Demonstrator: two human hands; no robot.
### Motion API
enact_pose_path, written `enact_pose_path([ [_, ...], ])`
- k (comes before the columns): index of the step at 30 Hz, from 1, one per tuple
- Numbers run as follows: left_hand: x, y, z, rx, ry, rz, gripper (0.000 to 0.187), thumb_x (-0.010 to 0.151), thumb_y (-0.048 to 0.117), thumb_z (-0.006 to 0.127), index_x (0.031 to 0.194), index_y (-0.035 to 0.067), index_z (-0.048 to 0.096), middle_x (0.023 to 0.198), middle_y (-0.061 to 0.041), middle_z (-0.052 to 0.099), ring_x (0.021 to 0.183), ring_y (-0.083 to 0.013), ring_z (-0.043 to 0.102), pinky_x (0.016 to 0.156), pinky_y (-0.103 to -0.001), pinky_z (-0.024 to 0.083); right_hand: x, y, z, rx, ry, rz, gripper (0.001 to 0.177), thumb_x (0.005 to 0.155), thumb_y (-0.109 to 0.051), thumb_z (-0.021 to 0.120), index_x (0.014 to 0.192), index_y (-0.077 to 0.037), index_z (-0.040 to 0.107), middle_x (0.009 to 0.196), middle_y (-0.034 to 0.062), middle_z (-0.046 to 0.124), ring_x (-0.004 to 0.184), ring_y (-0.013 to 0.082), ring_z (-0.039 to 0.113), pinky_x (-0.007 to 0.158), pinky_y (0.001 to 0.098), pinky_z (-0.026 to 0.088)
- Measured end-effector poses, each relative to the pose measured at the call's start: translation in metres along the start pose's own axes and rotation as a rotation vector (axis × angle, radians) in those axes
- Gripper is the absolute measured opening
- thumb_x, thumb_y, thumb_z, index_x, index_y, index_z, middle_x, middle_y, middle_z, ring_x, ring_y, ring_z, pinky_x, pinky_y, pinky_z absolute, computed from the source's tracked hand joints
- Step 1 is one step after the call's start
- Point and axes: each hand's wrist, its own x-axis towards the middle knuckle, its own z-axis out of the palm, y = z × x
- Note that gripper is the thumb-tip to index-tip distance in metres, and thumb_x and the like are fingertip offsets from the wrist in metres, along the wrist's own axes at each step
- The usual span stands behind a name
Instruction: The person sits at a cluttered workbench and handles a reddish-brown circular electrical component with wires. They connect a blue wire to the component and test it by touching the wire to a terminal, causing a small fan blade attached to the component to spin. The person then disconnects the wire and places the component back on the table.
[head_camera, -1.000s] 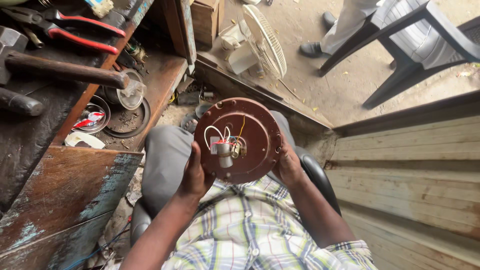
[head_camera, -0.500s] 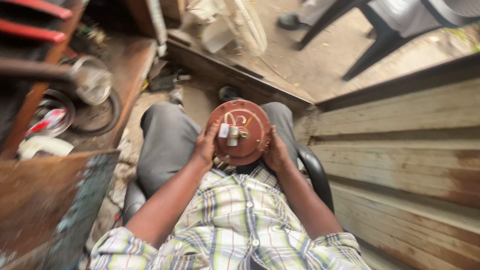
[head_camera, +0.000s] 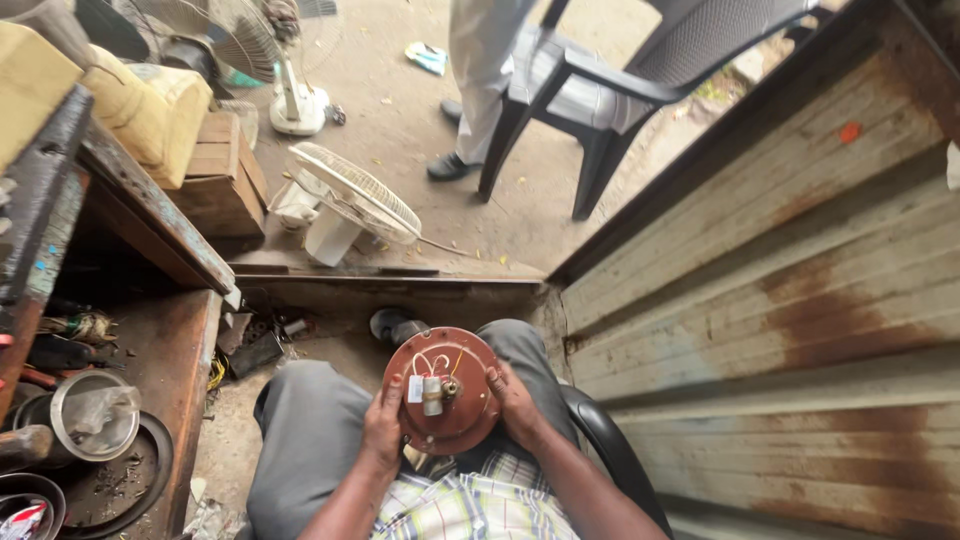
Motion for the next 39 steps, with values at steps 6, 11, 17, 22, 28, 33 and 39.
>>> enact_pose_path([
  [6,-0.006,-0.015,0.021,0.124,-0.029,-0.088,0.053,0.098,0.042,0.057,0.132,0.001,0.061,0.118,-0.014,0.073,0.101,-0.0214,0.072,0.085,-0.036,0.060,-0.051,-0.076,0.008,-1.035,0.194,-0.681,0.043,0.098,-0.031,0.070,0.130,-0.005,0.058,0.121,0.0155,0.066,0.115,0.0321,0.065,0.100,0.0402,0.053],
  [11,0.022,-0.031,0.021,0.126,-0.032,-0.068,0.052,0.097,0.040,0.060,0.128,-0.001,0.063,0.114,-0.014,0.075,0.097,-0.0214,0.074,0.082,-0.036,0.062,-0.049,-0.106,0.011,-1.313,-0.170,-0.800,0.034,0.088,-0.015,0.075,0.121,-0.008,0.070,0.105,0.0091,0.069,0.095,0.0279,0.066,0.082,0.0401,0.053],
  [17,0.035,-0.038,0.015,0.178,-0.083,-0.100,0.055,0.096,0.044,0.061,0.126,-0.002,0.062,0.111,-0.015,0.075,0.094,-0.0202,0.074,0.080,-0.035,0.061,-0.030,-0.113,0.008,-1.539,-0.313,-0.825,0.033,0.087,-0.015,0.070,0.119,-0.009,0.068,0.097,0.0065,0.064,0.092,0.0257,0.064,0.078,0.0397,0.050],
  [22,0.034,-0.041,0.010,0.168,-0.099,-0.044,0.057,0.094,0.045,0.065,0.126,-0.002,0.060,0.108,-0.013,0.075,0.091,-0.0181,0.073,0.078,-0.033,0.061,-0.013,-0.112,0.004,-1.735,-0.456,-0.740,0.022,0.085,-0.012,0.065,0.106,-0.007,0.064,0.098,0.0076,0.063,0.096,0.0251,0.064,0.078,0.0395,0.047],
  [28,0.032,-0.039,0.010,0.219,-0.052,-0.066,0.058,0.093,0.046,0.065,0.125,-0.002,0.061,0.106,-0.014,0.074,0.088,-0.0188,0.072,0.075,-0.033,0.060,-0.006,-0.107,0.005,-1.876,-0.469,-0.727,0.018,0.088,-0.015,0.065,0.104,-0.008,0.063,0.097,0.0077,0.063,0.094,0.0241,0.064,0.079,0.0395,0.046],
  [33,0.035,-0.044,0.009,0.207,-0.072,-0.026,0.055,0.094,0.042,0.066,0.125,-0.002,0.061,0.107,-0.012,0.074,0.090,-0.0173,0.072,0.078,-0.032,0.059,-0.010,-0.112,0.012,-1.907,-0.408,-0.740,0.023,0.090,-0.025,0.066,0.103,-0.007,0.063,0.094,0.0091,0.063,0.096,0.0258,0.064,0.078,0.0404,0.044],
  [39,0.042,-0.055,0.008,0.216,-0.084,0.070,0.050,0.095,0.040,0.066,0.123,-0.002,0.064,0.108,-0.010,0.075,0.092,-0.0144,0.072,0.081,-0.029,0.058,-0.011,-0.118,0.033,-1.960,-0.377,-0.507,0.023,0.097,-0.033,0.060,0.100,-0.014,0.073,0.096,0.0089,0.073,0.091,0.0276,0.070,0.077,0.0459,0.050],
])
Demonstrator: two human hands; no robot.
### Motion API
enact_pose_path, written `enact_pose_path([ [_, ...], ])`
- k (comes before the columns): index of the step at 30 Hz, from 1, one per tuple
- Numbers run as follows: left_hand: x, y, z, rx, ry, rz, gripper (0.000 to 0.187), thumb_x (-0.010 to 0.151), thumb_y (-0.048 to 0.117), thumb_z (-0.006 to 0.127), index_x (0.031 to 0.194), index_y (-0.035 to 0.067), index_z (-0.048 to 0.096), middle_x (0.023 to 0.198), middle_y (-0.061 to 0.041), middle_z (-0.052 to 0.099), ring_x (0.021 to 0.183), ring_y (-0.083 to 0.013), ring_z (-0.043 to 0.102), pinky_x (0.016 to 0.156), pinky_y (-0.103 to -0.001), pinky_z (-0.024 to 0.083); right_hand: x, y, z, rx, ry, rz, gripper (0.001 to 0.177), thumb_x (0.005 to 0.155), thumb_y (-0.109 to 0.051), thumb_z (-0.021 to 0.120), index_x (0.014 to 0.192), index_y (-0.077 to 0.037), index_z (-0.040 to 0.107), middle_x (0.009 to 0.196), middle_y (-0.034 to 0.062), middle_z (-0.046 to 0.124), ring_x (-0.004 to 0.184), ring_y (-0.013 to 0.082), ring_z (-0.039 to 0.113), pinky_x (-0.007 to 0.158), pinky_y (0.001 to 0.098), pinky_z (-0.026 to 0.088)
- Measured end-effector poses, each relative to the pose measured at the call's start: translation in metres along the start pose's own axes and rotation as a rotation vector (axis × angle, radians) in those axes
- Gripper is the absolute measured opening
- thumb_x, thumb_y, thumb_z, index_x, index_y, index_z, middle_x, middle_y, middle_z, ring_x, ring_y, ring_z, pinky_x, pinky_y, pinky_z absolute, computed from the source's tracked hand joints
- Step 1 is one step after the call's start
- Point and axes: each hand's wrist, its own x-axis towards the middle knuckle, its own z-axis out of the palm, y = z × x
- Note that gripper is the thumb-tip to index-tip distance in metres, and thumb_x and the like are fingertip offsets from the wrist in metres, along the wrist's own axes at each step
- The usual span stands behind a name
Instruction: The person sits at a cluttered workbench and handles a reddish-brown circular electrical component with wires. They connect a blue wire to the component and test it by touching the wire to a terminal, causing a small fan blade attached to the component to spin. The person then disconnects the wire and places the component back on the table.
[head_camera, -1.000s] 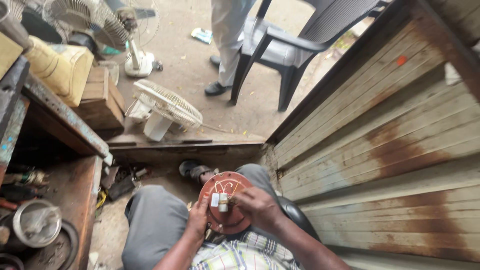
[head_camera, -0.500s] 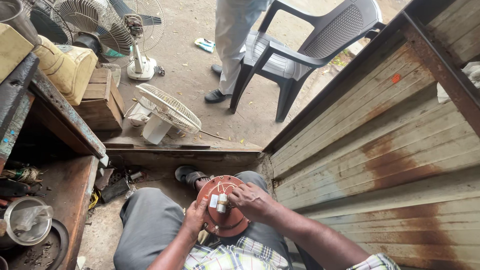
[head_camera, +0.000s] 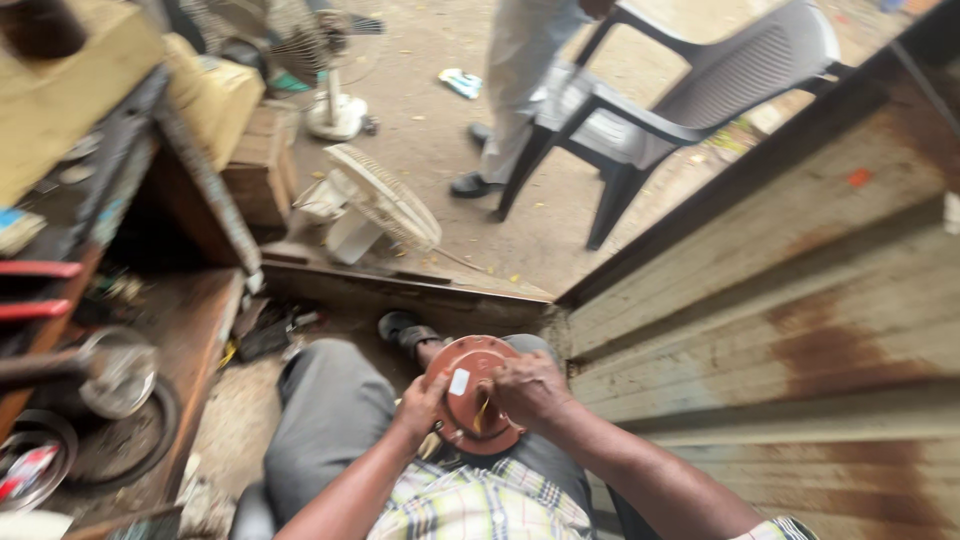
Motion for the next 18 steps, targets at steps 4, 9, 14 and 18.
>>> enact_pose_path([
  [4,-0.003,0.005,0.002,0.042,0.009,0.032,0.050,0.095,0.042,0.067,0.117,-0.002,0.065,0.106,-0.010,0.074,0.090,-0.0143,0.070,0.080,-0.029,0.058,0.010,0.001,-0.013,0.116,-0.236,0.226,0.051,0.102,-0.057,0.056,0.087,-0.013,0.077,0.091,0.0097,0.073,0.091,0.0279,0.071,0.083,0.0438,0.054],
  [9,-0.007,0.008,0.001,0.068,0.025,-0.053,0.055,0.093,0.049,0.067,0.115,-0.001,0.062,0.100,-0.012,0.074,0.084,-0.0173,0.071,0.073,-0.032,0.059,-0.003,0.001,-0.016,0.186,0.132,0.132,0.025,0.094,-0.035,0.064,0.100,-0.012,0.070,0.094,0.0092,0.070,0.087,0.0319,0.069,0.079,0.0470,0.052],
  [14,-0.001,0.010,0.000,0.166,0.032,0.012,0.059,0.092,0.051,0.068,0.117,-0.002,0.065,0.100,-0.011,0.075,0.087,-0.0160,0.070,0.073,-0.031,0.058,-0.015,-0.003,-0.023,0.242,0.314,-0.221,0.029,0.081,-0.014,0.070,0.110,-0.015,0.067,0.111,0.0076,0.065,0.100,0.0302,0.063,0.080,0.0442,0.049],
  [18,-0.009,0.020,0.004,-0.023,-0.026,-0.049,0.053,0.091,0.045,0.068,0.121,0.002,0.061,0.105,-0.010,0.075,0.093,-0.0176,0.073,0.079,-0.032,0.059,-0.014,-0.001,-0.023,0.218,0.173,-0.239,0.035,0.072,-0.013,0.072,0.107,-0.015,0.068,0.107,0.0059,0.062,0.103,0.0290,0.059,0.080,0.0434,0.045],
])
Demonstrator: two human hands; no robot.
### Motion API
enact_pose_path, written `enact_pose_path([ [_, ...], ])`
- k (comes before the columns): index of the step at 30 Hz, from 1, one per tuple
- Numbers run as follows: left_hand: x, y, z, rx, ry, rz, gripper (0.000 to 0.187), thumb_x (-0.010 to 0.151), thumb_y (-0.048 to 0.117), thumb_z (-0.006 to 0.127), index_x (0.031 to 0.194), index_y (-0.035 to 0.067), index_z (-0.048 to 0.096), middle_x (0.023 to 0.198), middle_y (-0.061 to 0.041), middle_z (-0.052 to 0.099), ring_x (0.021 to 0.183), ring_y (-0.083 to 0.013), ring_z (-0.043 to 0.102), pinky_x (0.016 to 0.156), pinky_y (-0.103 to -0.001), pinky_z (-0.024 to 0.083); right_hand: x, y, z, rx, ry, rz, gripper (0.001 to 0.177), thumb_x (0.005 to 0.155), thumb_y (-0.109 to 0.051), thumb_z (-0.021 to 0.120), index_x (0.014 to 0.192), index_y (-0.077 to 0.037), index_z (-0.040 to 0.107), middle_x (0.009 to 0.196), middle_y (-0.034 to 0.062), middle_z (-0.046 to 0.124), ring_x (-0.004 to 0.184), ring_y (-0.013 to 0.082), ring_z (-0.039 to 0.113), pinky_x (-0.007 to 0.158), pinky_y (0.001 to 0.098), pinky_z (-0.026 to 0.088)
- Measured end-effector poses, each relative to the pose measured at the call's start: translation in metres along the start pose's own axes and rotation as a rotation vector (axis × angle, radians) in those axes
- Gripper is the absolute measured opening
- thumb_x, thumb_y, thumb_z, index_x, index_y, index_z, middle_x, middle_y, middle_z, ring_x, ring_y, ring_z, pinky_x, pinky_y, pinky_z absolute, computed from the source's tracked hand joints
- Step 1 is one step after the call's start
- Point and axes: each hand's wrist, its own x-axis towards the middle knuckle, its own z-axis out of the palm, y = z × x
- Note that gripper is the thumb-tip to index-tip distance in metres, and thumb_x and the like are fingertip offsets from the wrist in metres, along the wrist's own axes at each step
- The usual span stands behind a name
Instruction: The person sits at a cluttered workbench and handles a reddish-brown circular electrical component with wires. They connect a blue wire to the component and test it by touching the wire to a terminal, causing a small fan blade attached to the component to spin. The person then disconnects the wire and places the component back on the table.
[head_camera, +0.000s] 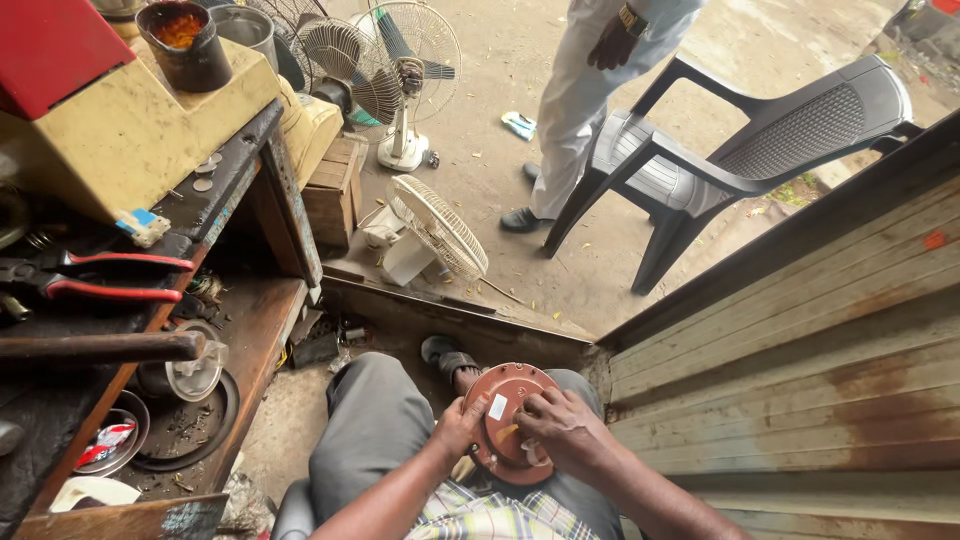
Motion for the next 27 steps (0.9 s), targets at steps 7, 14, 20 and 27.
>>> enact_pose_path([
  [7,-0.006,0.007,-0.002,-0.004,-0.073,-0.028,0.054,0.091,0.046,0.064,0.123,0.003,0.062,0.107,-0.013,0.075,0.088,-0.0216,0.073,0.073,-0.036,0.059,-0.006,0.017,0.017,-0.095,-0.054,-0.039,0.035,0.068,-0.010,0.071,0.103,-0.014,0.067,0.104,0.0068,0.060,0.103,0.0273,0.059,0.087,0.0409,0.048],
  [14,0.005,-0.024,-0.016,0.013,-0.015,0.021,0.055,0.097,0.045,0.066,0.124,-0.002,0.060,0.110,-0.012,0.072,0.095,-0.0176,0.069,0.083,-0.033,0.058,-0.006,0.025,0.020,-0.086,-0.050,-0.041,0.031,0.075,-0.014,0.071,0.106,-0.012,0.069,0.098,0.0047,0.062,0.099,0.0258,0.062,0.081,0.0410,0.049],
  [20,0.005,-0.019,-0.016,0.024,-0.026,-0.034,0.051,0.095,0.044,0.064,0.124,0.002,0.058,0.111,-0.010,0.073,0.098,-0.0176,0.072,0.084,-0.032,0.060,0.001,0.024,0.020,-0.197,-0.177,0.042,0.018,0.079,-0.017,0.070,0.096,-0.011,0.073,0.096,0.0062,0.064,0.094,0.0245,0.064,0.076,0.0395,0.049],
  [27,0.007,-0.024,-0.017,0.037,-0.008,0.039,0.053,0.095,0.046,0.065,0.123,0.002,0.062,0.111,-0.010,0.073,0.098,-0.0159,0.070,0.086,-0.030,0.057,0.015,0.018,0.016,-0.237,-0.280,0.148,0.012,0.081,-0.020,0.068,0.088,-0.013,0.074,0.086,0.0101,0.069,0.084,0.0289,0.069,0.066,0.0449,0.052],
])
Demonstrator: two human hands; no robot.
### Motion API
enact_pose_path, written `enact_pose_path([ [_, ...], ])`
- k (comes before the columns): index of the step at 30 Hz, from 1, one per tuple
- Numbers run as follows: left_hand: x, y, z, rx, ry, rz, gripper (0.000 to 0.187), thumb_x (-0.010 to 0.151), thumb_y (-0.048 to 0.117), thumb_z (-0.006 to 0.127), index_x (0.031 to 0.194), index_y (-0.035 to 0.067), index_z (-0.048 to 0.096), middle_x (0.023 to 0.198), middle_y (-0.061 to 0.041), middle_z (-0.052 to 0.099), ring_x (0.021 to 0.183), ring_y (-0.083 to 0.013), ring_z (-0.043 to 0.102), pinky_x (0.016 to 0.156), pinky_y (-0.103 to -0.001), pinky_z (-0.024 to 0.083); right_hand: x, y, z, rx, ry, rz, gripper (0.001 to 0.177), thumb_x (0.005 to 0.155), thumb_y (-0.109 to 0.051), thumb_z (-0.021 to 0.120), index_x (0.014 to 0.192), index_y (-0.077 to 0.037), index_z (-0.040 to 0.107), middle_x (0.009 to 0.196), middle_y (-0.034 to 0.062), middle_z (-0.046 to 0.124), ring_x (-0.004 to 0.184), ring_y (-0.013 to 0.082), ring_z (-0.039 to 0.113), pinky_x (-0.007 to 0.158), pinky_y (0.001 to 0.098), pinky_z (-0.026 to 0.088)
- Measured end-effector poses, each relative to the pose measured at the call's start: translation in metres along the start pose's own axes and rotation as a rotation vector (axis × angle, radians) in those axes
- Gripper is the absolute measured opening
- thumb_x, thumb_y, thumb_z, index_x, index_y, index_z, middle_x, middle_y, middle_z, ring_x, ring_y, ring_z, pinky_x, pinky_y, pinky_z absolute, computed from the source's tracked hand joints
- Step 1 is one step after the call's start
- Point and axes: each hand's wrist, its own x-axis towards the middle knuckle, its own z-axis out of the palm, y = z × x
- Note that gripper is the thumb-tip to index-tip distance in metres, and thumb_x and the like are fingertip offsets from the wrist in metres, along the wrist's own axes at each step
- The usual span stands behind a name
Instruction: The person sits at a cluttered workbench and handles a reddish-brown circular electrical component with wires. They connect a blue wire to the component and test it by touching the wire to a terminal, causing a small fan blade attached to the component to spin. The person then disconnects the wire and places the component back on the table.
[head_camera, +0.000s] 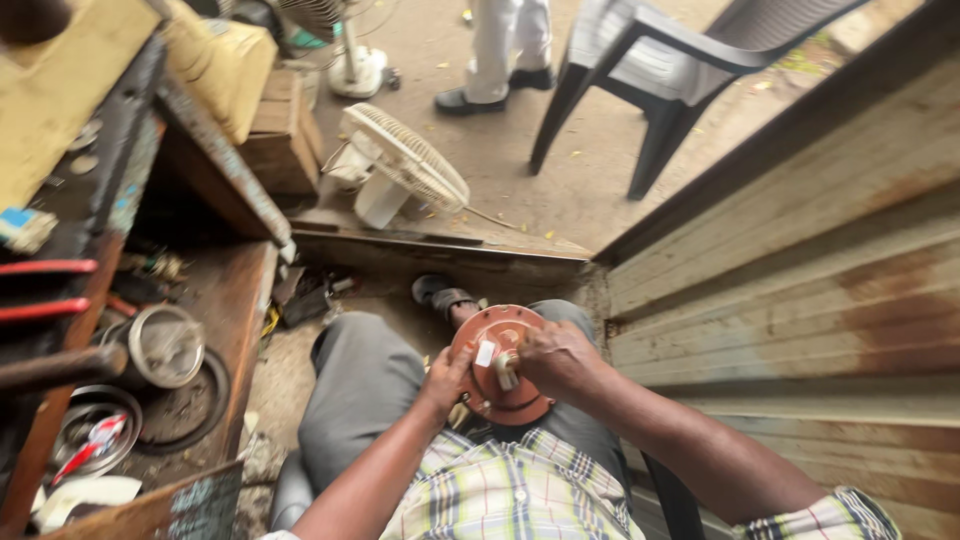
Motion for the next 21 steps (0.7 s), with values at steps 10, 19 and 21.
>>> enact_pose_path([
  [10,-0.018,0.031,0.015,0.099,0.002,-0.003,0.057,0.095,0.052,0.064,0.120,0.001,0.062,0.109,-0.007,0.072,0.097,-0.0122,0.065,0.089,-0.028,0.053,0.003,-0.014,-0.018,0.263,-0.176,0.378,0.035,0.099,-0.051,0.055,0.112,-0.022,0.068,0.083,0.0092,0.072,0.083,0.0294,0.072,0.069,0.0482,0.056],
  [19,-0.021,0.036,0.018,0.093,0.002,-0.017,0.062,0.094,0.054,0.064,0.125,0.000,0.060,0.114,-0.008,0.071,0.103,-0.0127,0.065,0.093,-0.028,0.052,0.007,-0.012,-0.003,0.237,-0.125,0.402,0.049,0.102,-0.054,0.047,0.088,-0.017,0.077,0.087,0.0083,0.075,0.084,0.0268,0.074,0.073,0.0435,0.059],
  [21,-0.022,0.038,0.017,0.117,0.005,-0.039,0.063,0.094,0.054,0.064,0.126,0.001,0.059,0.115,-0.008,0.071,0.104,-0.0126,0.066,0.094,-0.028,0.052,0.011,-0.010,-0.007,0.263,-0.227,0.424,0.054,0.103,-0.056,0.044,0.088,-0.015,0.076,0.086,0.0095,0.074,0.083,0.0268,0.074,0.074,0.0436,0.058],
])
